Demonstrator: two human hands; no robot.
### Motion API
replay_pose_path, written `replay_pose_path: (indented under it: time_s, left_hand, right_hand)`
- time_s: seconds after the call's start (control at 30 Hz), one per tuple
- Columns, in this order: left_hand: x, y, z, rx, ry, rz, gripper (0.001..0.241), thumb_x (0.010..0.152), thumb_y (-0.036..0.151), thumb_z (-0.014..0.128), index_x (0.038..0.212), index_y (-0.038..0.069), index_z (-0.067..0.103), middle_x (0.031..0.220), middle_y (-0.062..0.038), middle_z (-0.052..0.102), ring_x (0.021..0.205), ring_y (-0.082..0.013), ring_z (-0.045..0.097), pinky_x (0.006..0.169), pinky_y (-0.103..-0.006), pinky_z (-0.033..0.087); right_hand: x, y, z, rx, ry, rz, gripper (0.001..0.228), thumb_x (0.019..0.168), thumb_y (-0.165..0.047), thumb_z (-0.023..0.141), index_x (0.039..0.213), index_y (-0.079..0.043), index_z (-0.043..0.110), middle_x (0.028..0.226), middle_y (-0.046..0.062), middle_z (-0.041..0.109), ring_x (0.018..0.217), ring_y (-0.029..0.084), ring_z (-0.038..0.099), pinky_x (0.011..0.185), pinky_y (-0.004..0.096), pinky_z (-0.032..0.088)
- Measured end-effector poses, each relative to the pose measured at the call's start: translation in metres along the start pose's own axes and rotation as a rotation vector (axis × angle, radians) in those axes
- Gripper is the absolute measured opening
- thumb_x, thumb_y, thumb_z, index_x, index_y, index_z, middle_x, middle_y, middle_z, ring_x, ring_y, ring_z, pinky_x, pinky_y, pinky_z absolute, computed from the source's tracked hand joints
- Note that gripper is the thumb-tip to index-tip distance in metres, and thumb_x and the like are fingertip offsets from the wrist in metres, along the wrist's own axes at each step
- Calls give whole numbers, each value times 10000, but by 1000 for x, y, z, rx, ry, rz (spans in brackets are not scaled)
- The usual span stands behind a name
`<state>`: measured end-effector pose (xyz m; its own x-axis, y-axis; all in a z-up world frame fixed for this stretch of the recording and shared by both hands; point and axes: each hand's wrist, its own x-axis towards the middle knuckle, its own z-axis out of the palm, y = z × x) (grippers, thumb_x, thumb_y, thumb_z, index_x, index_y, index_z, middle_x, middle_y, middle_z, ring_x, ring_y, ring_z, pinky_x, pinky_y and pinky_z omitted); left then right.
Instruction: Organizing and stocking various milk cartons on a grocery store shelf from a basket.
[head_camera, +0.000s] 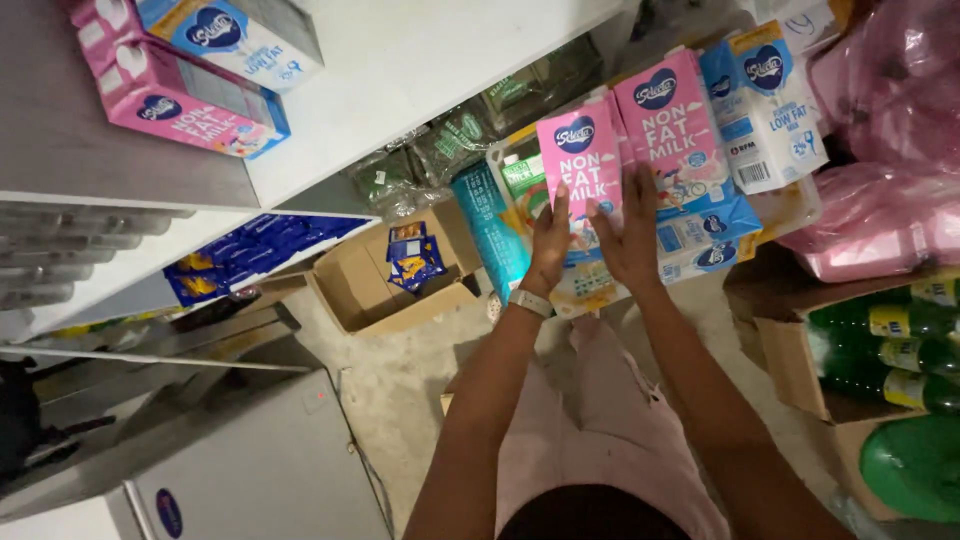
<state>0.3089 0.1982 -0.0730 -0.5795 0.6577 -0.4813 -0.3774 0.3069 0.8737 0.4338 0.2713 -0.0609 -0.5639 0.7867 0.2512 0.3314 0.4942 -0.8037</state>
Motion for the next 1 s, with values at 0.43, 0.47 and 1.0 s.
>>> replay_pose_path:
  time_s: [0.43,0.47,1.0]
  left_hand:
    - [-38,-8,-94,160,237,29,666,935,621,678,774,-25,663,626,-37,575,558,-105,523,511,-304,439]
    - [-42,-9,-107,205,252,50,669,950,595,698,742,-37,625,613,-46,547,549,-105,505,507,-308,428]
    - [-53,128,-339,279,322,679,501,1051,364,637,1384,-6,585,1302,-207,628,1206,-287,621,1047,-387,495]
  right_hand:
    - [-18,-49,19,767,-357,801,560,866,-168,752,1397,-29,639,1194,57,717,1027,178,677,863,357,546]
    - [-16,-50,27,757,-446,883,579,820,-163,756,1377,-53,640,1197,44,723,1034,172,701,865,366,565]
    - [96,-228,197,712,-715,14,765,790,-178,894,1450,-51,529,1367,73,650,1264,194,614,1090,394,504]
